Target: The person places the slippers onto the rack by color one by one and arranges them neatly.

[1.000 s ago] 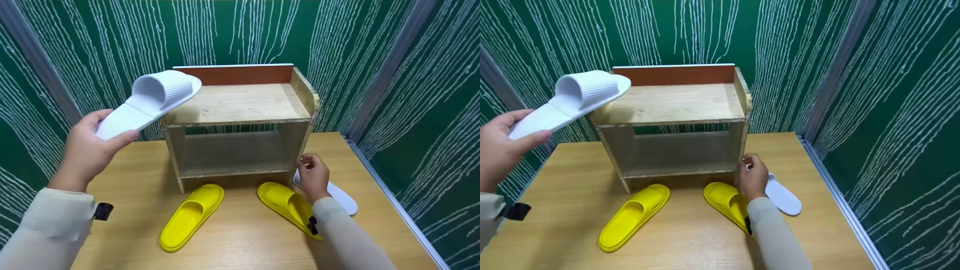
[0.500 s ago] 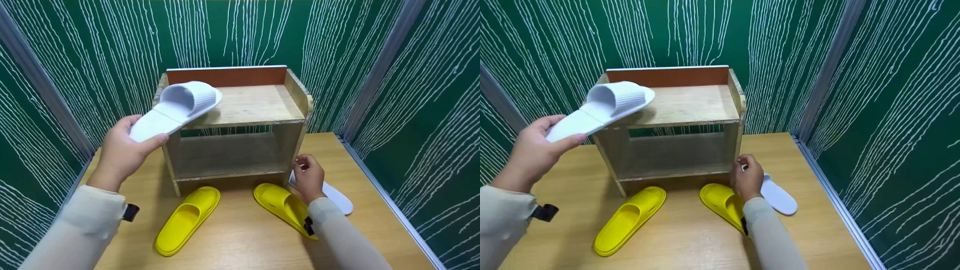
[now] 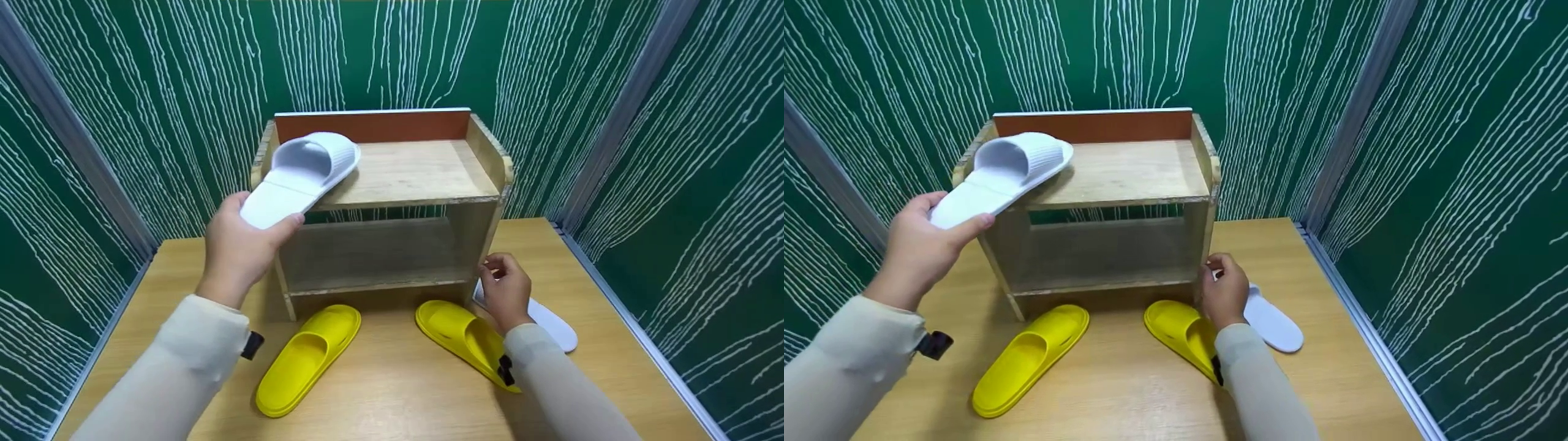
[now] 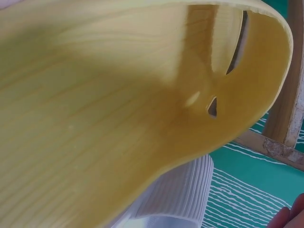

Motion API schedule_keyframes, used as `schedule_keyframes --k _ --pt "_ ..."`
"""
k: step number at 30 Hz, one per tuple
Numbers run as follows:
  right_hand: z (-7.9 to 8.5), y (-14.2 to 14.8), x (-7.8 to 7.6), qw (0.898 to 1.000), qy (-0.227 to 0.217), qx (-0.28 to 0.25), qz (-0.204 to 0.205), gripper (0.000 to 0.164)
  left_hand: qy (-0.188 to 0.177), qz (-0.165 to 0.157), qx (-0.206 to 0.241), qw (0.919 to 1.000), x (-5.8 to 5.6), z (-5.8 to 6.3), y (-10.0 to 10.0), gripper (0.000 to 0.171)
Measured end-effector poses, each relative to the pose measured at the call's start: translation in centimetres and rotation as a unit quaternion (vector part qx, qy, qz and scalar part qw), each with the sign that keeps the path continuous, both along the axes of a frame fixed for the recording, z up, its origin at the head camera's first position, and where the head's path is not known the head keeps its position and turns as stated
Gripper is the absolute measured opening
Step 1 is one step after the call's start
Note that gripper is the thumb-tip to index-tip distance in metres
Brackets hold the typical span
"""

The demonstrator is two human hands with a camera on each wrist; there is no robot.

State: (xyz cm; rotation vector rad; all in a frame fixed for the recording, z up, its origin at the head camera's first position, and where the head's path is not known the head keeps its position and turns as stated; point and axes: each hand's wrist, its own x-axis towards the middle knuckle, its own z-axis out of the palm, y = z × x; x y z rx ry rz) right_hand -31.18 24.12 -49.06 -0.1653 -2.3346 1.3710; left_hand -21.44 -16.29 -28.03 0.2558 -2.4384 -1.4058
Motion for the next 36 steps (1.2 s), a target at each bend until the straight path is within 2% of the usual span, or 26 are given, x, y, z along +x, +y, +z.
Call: schedule_keyframes --k 7,16,22,30,36 --pt "0.0 0.0 0.0 1.000 -0.006 -0.004 -0.002 0.016 0.002 0.037 0.011 0.9992 -0.4 -0.7 1.4 0.093" --pt "0.2 -0.2 0.0 1.000 -0.008 -0.019 -0.004 0.016 -0.017 0.066 0.010 0.9976 -1.3 -0.7 3.3 0.096" --pt "0.3 -0.3 0.1 0.999 -0.021 -0.029 -0.004 0.018 -0.039 0.064 0.002 0.9972 -2.0 -0.8 3.5 0.108" --pt "0.1 -0.3 0.1 1.000 0.004 -0.013 -0.010 0.018 -0.021 0.053 -0.005 0.9984 -1.6 -1.5 2.9 0.110" --pt "0.2 -0.3 0.1 1.000 -0.011 -0.012 -0.012 0.018 -0.003 0.046 0.004 0.9989 -0.6 -2.1 2.6 0.107"
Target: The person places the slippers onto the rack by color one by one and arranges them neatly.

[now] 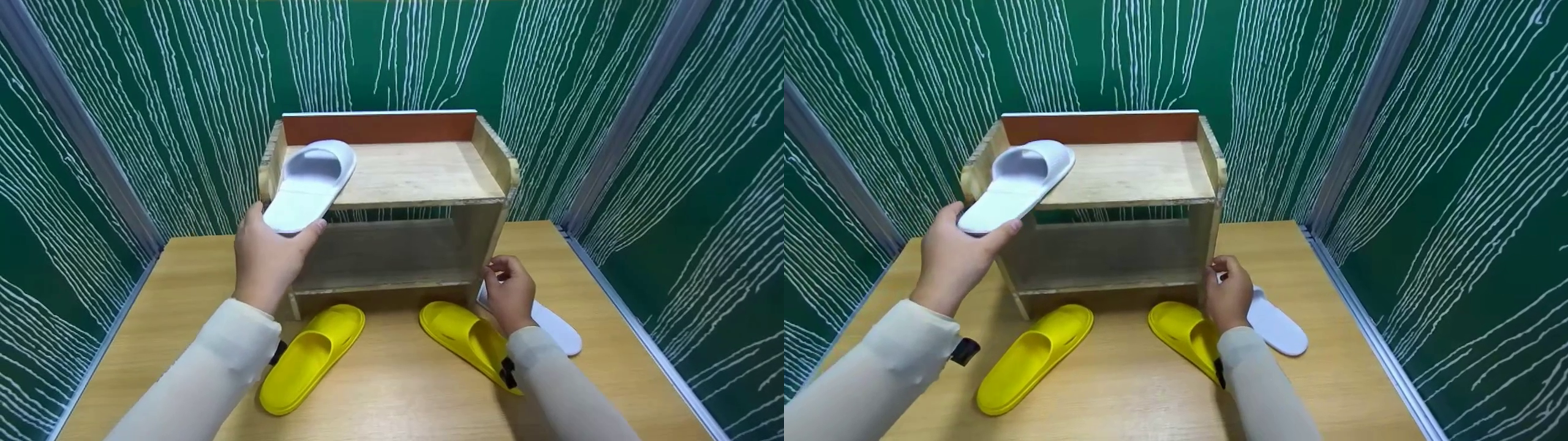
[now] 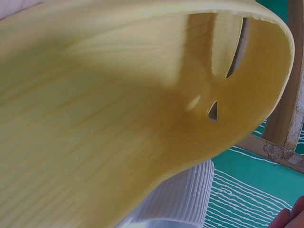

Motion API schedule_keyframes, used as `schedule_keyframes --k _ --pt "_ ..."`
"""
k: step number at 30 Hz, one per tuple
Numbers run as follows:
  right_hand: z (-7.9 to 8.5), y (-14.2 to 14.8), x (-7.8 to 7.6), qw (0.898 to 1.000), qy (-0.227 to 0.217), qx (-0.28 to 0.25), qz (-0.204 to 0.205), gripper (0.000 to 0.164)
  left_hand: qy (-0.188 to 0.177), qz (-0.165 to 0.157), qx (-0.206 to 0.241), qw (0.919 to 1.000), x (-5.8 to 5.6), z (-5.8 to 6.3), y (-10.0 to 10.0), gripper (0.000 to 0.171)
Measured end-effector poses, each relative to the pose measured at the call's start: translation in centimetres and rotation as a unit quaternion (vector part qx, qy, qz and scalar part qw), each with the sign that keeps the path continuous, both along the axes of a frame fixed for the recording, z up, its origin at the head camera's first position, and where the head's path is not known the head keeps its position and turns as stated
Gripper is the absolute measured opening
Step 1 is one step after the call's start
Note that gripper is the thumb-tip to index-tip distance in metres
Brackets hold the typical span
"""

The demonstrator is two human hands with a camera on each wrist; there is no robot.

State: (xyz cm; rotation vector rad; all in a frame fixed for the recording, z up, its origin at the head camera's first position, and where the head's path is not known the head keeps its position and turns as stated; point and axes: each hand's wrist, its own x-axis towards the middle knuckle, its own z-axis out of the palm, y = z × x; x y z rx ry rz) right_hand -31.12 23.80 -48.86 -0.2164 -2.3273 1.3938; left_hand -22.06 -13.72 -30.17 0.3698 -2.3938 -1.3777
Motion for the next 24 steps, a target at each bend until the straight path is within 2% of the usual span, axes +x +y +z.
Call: schedule_keyframes --k 5,10,18,24 --pt "0.0 0.0 0.0 1.000 -0.008 -0.003 0.000 0.019 0.018 -0.007 -0.006 0.9998 0.7 -1.1 -0.2 0.099" --pt "-0.1 -0.1 0.2 1.000 -0.014 -0.007 -0.003 0.020 0.043 -0.012 0.003 0.9990 0.8 -1.8 -0.1 0.082" --pt "-0.1 -0.1 0.2 1.000 -0.013 -0.004 -0.002 0.019 0.045 0.006 0.037 0.9983 0.5 -2.0 0.8 0.079" --pt "-0.3 -0.2 0.0 1.000 0.016 0.012 -0.004 0.016 0.058 0.019 0.052 0.9968 -0.1 -1.9 1.3 0.078"
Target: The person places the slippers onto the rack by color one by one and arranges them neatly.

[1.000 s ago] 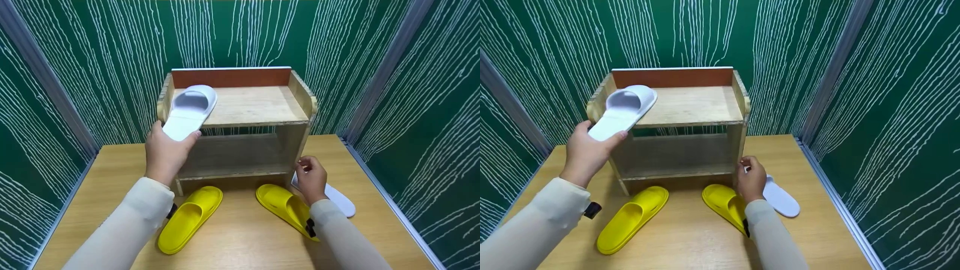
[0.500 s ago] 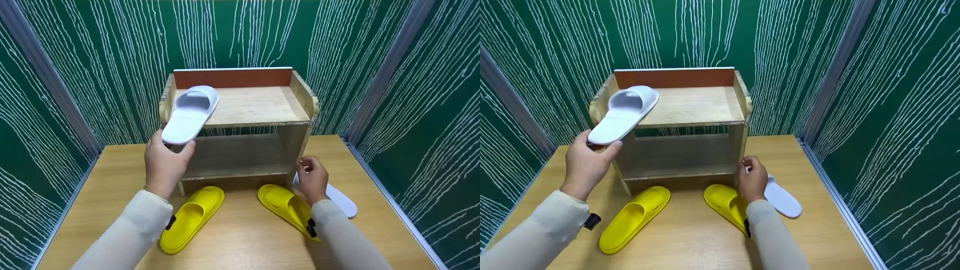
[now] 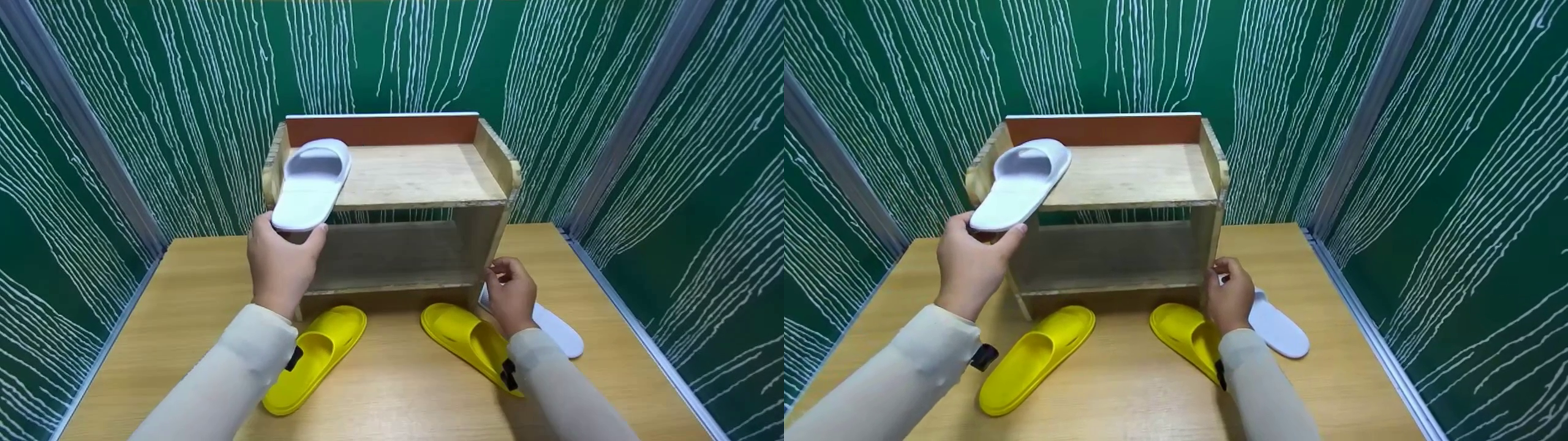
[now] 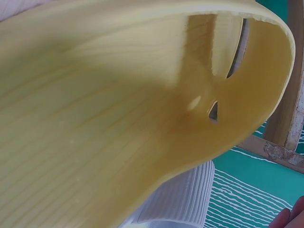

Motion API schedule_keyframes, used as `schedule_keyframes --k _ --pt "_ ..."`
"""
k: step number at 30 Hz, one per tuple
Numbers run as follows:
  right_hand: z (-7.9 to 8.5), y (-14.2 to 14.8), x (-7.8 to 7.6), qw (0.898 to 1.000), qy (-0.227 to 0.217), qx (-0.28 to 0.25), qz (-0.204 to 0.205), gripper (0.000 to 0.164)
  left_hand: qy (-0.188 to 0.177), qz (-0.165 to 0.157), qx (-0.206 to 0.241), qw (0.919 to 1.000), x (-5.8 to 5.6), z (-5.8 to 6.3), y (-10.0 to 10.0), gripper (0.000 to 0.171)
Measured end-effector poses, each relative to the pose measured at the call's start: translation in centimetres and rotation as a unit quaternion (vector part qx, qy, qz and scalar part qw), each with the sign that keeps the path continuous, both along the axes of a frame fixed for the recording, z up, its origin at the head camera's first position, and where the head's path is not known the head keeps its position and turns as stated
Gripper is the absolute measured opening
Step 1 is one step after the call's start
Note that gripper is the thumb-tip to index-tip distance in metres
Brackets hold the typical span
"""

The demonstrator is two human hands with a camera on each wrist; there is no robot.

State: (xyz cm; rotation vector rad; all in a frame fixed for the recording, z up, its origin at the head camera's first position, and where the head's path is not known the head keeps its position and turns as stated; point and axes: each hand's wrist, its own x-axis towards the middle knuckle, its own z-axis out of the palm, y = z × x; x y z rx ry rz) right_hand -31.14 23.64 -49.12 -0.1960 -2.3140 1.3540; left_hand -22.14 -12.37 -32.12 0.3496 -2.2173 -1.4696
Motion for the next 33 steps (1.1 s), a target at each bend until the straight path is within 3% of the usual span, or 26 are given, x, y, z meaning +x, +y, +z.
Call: schedule_keyframes --k 17,25,33 --pt "0.2 0.0 0.1 1.000 -0.019 -0.015 0.003 0.017 0.029 0.020 0.023 0.9991 -1.1 -0.7 1.1 0.083" --pt "-0.1 0.0 -0.1 1.000 -0.015 -0.012 0.004 0.018 0.028 0.018 0.016 0.9993 -0.9 -1.5 0.7 0.091" --pt "0.3 0.0 0.1 1.000 -0.015 -0.013 0.002 0.017 0.068 0.011 0.010 0.9975 -0.2 -3.0 0.0 0.085"
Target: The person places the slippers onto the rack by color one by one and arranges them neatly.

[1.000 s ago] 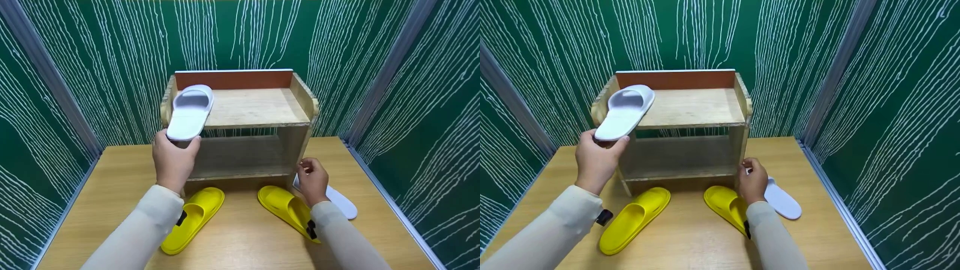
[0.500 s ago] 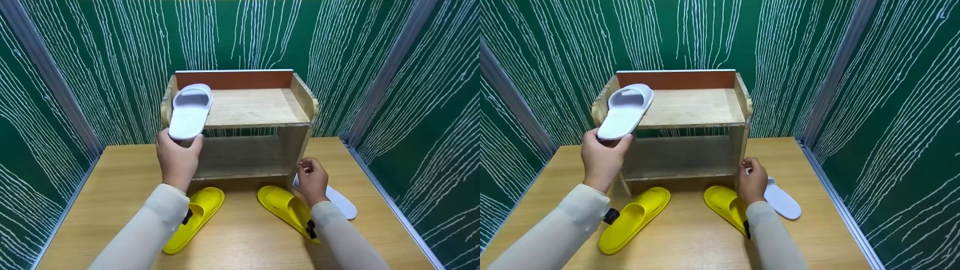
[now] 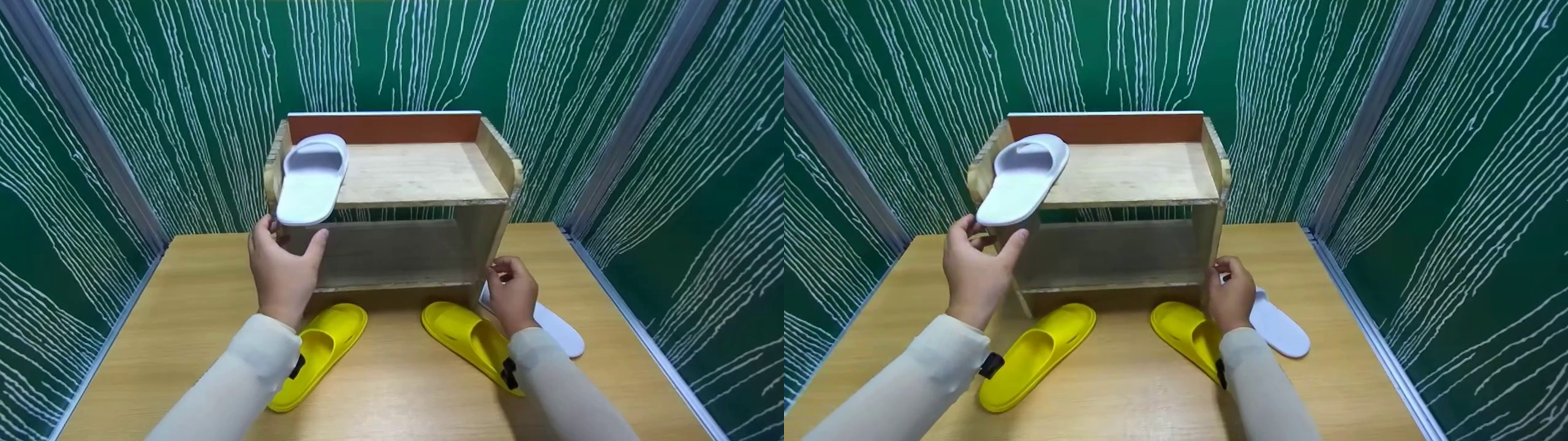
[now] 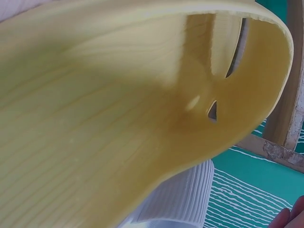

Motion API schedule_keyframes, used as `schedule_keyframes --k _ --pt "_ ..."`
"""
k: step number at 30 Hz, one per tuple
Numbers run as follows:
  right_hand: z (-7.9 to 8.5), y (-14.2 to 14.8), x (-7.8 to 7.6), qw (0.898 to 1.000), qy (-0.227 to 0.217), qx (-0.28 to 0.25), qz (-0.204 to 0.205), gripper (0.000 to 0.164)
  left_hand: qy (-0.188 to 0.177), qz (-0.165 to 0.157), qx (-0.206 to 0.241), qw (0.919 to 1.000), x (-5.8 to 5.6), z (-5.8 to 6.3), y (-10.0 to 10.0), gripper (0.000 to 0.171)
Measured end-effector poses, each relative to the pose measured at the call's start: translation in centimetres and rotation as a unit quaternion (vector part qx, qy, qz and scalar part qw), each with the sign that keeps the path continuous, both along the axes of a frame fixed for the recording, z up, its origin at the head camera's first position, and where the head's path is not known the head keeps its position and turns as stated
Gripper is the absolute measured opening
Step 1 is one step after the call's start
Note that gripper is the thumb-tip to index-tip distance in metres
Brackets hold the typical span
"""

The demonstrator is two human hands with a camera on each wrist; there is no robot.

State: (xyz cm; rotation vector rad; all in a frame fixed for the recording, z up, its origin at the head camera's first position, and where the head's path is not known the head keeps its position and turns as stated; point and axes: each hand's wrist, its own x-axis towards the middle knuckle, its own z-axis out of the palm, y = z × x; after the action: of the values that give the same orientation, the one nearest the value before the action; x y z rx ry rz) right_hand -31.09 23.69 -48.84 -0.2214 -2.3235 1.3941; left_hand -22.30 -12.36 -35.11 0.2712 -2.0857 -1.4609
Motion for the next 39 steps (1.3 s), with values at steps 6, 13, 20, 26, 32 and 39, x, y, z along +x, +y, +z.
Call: schedule_keyframes --k 6,13,20,26,32,39 --pt "0.1 0.0 0.2 1.000 -0.013 -0.015 0.006 0.020 0.015 0.010 -0.013 0.9998 0.5 -1.8 -1.0 0.081" --pt "0.0 0.2 0.4 1.000 -0.015 -0.005 0.010 0.021 0.039 0.024 -0.020 0.9988 -0.2 -4.4 -3.0 0.069" --pt "-0.2 0.5 0.3 1.000 -0.019 0.006 0.024 0.023 0.065 0.005 -0.028 0.9975 -1.3 -6.6 -5.1 0.062" --pt "-0.1 1.0 0.5 0.999 0.003 0.020 0.029 0.022 0.042 -0.009 -0.021 0.9989 -1.7 -8.6 -5.8 0.058" --pt "0.3 1.5 1.0 0.997 -0.044 -0.004 0.056 0.029 0.010 -0.023 -0.013 0.9996 -1.7 -10.4 -5.8 0.054" --pt "0.6 2.4 1.3 0.990 -0.082 0.021 0.108 0.043 -0.022 -0.033 -0.003 0.9992 -1.7 -11.9 -6.1 0.043"
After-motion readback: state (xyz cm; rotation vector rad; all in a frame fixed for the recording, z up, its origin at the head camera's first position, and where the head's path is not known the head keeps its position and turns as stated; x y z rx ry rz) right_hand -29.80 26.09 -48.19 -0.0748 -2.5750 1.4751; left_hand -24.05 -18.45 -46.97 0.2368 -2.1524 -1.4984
